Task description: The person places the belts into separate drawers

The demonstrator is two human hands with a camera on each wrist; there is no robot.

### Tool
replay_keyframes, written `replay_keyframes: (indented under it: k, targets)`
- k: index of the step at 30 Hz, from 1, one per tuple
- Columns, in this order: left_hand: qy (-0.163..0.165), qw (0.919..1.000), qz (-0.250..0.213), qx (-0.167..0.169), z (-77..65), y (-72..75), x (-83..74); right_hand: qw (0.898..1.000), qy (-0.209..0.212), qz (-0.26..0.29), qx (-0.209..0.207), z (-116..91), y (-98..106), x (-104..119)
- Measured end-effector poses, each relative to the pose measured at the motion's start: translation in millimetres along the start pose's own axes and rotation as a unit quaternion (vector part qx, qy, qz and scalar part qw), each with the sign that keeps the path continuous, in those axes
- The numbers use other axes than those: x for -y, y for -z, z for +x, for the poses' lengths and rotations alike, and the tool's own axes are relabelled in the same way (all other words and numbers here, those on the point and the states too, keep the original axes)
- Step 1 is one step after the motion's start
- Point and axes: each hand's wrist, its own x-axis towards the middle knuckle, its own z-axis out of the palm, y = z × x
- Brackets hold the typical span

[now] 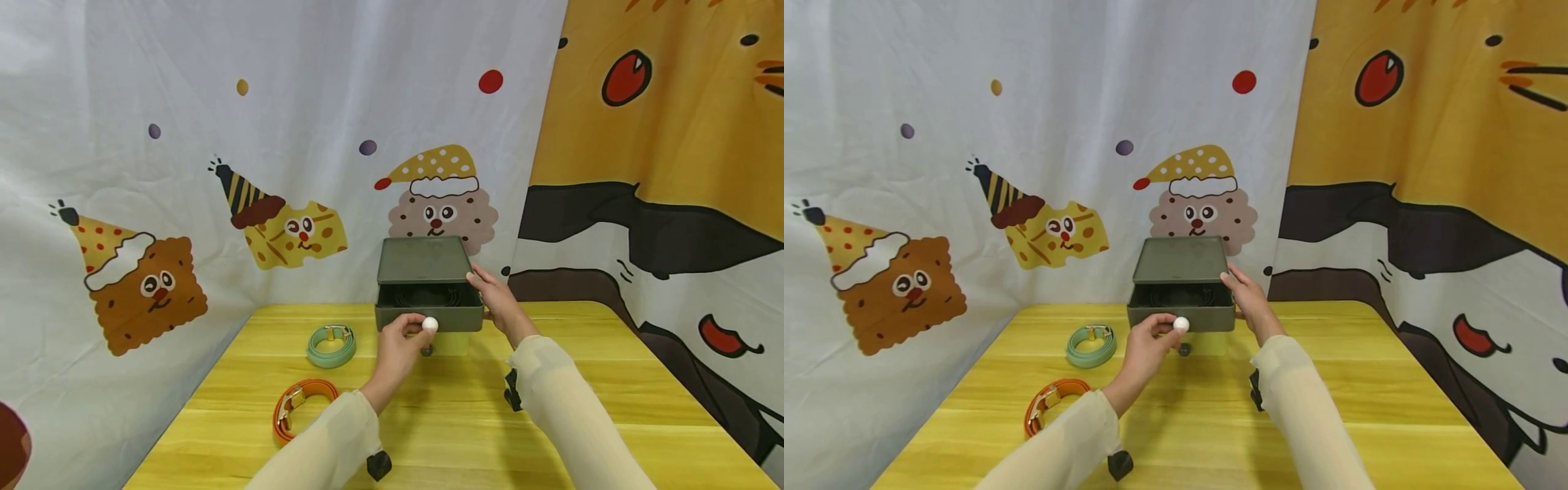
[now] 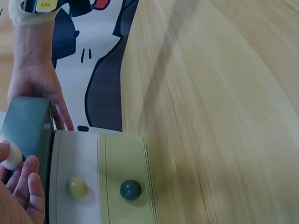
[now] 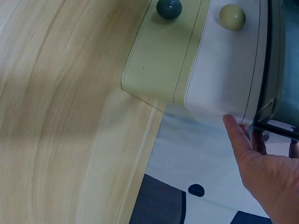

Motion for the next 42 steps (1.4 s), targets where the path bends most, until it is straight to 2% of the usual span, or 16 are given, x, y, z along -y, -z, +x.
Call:
replay_keyframes:
  k: [14,20,26,38,42]
  targets:
    - [0.015,0.9995,-0.017,-0.023,20.6,-6.8,5.4,1.0,-0.006,0.0,0.003,0,2,2]
    - [0.003,0.9992,-0.006,-0.04,30.7,-8.7,10.5,1.0,-0.005,0.012,0.005,0,1,1]
    - [0.005,0.9984,0.002,-0.057,40.7,-9.6,13.7,1.0,0.003,0.026,0.011,1,0,0]
    - [0.02,0.9977,-0.011,-0.063,55.1,-11.9,16.9,0.999,0.0,0.041,0.01,1,-2,0]
    - [0.025,0.9977,-0.002,-0.063,58.9,-12.1,17.3,0.999,-0.001,0.043,0.01,1,-3,0]
